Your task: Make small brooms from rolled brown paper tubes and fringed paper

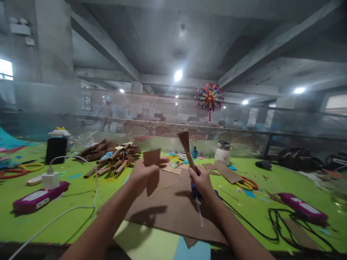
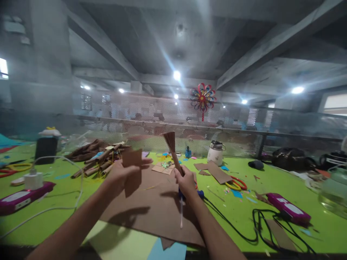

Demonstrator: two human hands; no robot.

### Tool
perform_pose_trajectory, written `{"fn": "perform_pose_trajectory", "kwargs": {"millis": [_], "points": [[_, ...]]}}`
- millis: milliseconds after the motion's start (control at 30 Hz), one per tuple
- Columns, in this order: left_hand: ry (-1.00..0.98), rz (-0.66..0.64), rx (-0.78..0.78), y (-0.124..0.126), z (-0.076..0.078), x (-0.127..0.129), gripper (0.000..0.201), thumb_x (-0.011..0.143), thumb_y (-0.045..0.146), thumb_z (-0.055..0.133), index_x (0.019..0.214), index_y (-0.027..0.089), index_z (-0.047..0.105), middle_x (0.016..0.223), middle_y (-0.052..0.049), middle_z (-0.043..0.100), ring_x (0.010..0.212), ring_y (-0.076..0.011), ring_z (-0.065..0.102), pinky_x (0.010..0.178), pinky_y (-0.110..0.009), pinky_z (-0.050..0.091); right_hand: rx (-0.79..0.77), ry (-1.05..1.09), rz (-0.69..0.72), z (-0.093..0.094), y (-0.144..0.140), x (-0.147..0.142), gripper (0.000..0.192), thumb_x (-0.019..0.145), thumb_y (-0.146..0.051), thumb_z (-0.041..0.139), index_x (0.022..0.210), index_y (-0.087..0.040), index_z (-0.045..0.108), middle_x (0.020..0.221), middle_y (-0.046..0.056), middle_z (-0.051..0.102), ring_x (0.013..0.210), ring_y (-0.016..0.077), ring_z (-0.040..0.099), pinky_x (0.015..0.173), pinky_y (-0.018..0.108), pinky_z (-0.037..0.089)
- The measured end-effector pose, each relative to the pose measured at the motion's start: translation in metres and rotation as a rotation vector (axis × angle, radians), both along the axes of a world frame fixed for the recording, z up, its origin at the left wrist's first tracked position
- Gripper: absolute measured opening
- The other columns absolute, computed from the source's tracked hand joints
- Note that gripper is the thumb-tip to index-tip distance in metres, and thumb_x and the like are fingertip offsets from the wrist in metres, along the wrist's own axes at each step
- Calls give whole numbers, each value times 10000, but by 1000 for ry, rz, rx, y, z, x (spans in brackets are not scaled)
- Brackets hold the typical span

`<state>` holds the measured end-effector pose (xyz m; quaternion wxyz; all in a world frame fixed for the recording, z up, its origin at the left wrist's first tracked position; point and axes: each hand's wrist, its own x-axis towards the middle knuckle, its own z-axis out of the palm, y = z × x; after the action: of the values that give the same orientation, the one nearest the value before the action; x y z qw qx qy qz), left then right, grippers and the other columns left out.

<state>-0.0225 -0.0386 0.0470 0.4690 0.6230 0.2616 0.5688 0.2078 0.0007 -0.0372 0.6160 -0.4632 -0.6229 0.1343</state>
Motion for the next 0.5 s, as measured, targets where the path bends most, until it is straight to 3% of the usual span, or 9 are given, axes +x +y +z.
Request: {"fn": "perform_pose_trajectory", "kwargs": {"millis": [133, 200, 333, 500], "points": [[-289, 11, -196, 47, 7, -17, 194, 529, 51, 567, 708, 84, 633, 700, -88, 693, 698, -188, 659, 748, -309, 530, -1, -16, 33, 1, -3, -3, 301, 810, -463, 538, 806, -166, 584, 556, -36, 498, 436, 116, 470, 444, 232, 391], [-349, -4, -240, 62, 6, -17, 234, 544, 36, 598, 769, 96, 623, 675, -50, 678, 648, -142, 642, 686, -259, 531, -2, -22, 41, 0, -4, -5, 305, 805, -466, 548, 823, -164, 588, 559, -33, 497, 436, 117, 464, 442, 235, 388], [-295, -33, -181, 75, 8, -4, 337, 632, 115, 685, 962, 124, 619, 847, -60, 705, 724, -129, 646, 610, -200, 496, -10, -22, 75, -1, -6, -8, 308, 807, -464, 552, 838, -159, 584, 567, -27, 497, 442, 121, 479, 434, 237, 385], [-109, -185, -151, 68, 14, 20, 273, 668, 174, 703, 921, 123, 610, 900, -96, 707, 742, -122, 625, 615, -195, 450, -46, 138, 305, 3, -14, -16, 312, 806, -438, 576, 930, -152, 594, 606, -19, 538, 483, 119, 497, 475, 239, 403]]}}
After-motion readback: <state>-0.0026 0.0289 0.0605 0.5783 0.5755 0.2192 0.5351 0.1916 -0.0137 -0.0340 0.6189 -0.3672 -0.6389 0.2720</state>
